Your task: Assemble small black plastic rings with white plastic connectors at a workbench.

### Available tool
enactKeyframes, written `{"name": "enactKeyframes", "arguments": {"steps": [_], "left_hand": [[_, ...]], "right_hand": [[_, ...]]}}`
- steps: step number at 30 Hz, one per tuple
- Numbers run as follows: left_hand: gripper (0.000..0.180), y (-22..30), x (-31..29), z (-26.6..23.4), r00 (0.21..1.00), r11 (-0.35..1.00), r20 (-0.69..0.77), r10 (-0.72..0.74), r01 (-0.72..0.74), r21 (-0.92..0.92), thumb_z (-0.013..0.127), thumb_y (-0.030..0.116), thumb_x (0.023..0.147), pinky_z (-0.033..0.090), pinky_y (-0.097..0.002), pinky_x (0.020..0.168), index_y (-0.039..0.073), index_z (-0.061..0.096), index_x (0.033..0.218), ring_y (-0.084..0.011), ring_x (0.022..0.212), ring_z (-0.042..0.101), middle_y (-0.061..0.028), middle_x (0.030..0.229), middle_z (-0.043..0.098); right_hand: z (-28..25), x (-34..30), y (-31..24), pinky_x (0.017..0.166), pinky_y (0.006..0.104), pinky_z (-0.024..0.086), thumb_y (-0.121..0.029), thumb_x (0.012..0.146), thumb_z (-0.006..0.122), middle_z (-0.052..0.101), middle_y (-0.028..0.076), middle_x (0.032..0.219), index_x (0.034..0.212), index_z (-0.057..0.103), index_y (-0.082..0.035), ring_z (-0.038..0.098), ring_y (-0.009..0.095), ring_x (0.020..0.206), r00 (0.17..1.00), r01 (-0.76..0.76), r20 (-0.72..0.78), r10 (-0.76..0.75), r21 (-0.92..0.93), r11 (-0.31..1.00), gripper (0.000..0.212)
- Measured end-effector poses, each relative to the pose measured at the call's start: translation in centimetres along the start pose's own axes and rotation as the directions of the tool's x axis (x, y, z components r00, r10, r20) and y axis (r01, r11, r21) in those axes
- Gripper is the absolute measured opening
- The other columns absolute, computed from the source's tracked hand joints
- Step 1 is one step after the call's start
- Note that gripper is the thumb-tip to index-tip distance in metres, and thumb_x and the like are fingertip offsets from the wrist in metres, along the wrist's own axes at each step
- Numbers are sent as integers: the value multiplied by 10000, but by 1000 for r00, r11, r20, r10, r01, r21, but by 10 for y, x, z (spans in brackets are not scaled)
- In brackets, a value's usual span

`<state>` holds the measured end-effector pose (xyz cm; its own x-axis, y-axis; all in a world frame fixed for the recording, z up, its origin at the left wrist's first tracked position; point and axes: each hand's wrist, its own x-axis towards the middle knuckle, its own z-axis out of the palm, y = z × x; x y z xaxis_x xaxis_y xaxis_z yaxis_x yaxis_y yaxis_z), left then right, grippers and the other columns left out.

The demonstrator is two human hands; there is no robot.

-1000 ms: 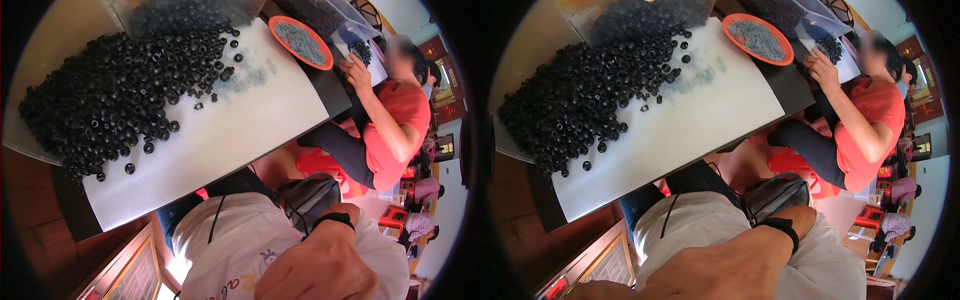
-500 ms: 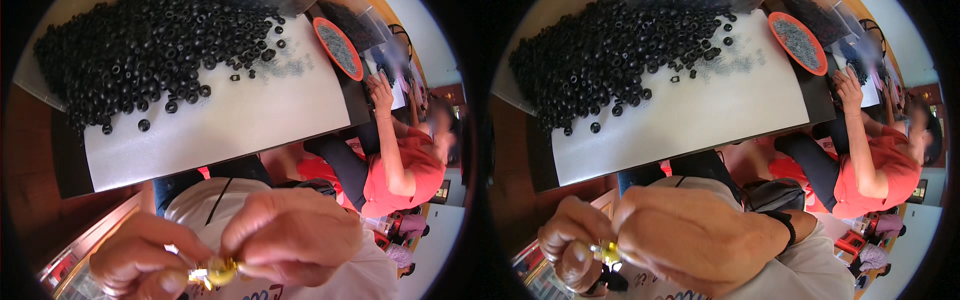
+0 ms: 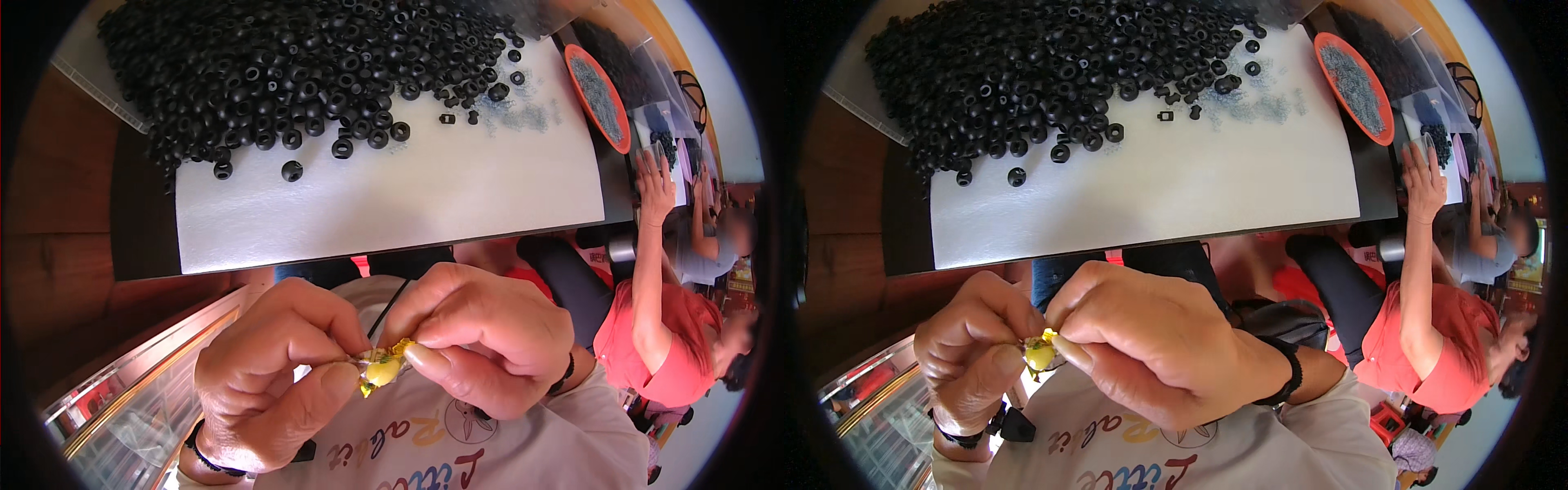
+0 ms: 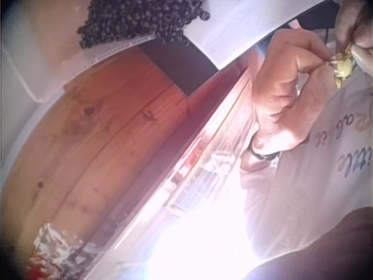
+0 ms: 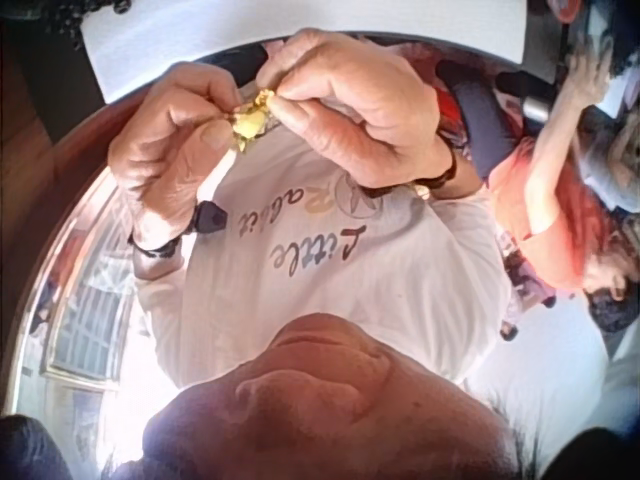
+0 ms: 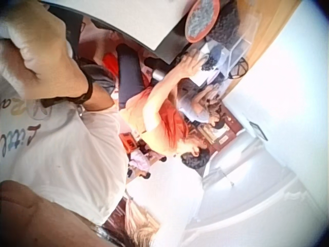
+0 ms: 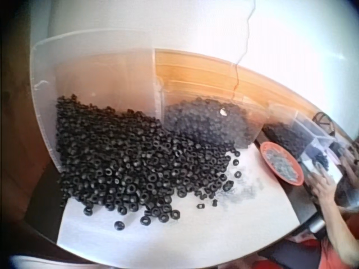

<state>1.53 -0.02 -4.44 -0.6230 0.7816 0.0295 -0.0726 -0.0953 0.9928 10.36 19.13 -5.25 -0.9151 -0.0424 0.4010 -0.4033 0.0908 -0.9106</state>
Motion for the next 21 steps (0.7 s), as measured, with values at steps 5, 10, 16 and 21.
{"name": "enactKeyframes", "arguments": {"steps": [5,10,16,21], "left_hand": [[231,13,0,13,963,966,-141,-231,210,-152,703,141,807,456,-305,774,-20,567,714,-179,752,565,-146,836,587],[237,6,5,14,950,962,-231,-209,157,-221,701,133,801,444,-290,734,-20,547,705,-178,722,547,-152,834,587],[99,11,5,7,989,956,-73,-126,101,-276,625,5,863,488,-295,758,-40,574,791,-160,830,592,-198,948,610],[173,40,-9,12,985,963,154,83,-39,-268,621,86,861,524,-317,634,-6,518,756,-212,667,619,-157,804,616]], "right_hand": [[2,0,5,610,282,481,94,852,553,629,220,857,881,552,75,606,218,722,1000,-6,-26,9,102,995,35],[-1,4,5,605,286,469,88,859,545,631,210,849,896,536,68,605,223,729,996,-77,-45,80,57,995,43],[-2,-2,6,608,315,494,76,847,566,633,213,894,900,528,53,622,257,746,996,79,-35,-78,41,996,69],[-13,-38,-4,531,345,498,74,826,567,626,280,862,868,530,108,621,288,636,875,193,193,-445,703,684,65]]}}
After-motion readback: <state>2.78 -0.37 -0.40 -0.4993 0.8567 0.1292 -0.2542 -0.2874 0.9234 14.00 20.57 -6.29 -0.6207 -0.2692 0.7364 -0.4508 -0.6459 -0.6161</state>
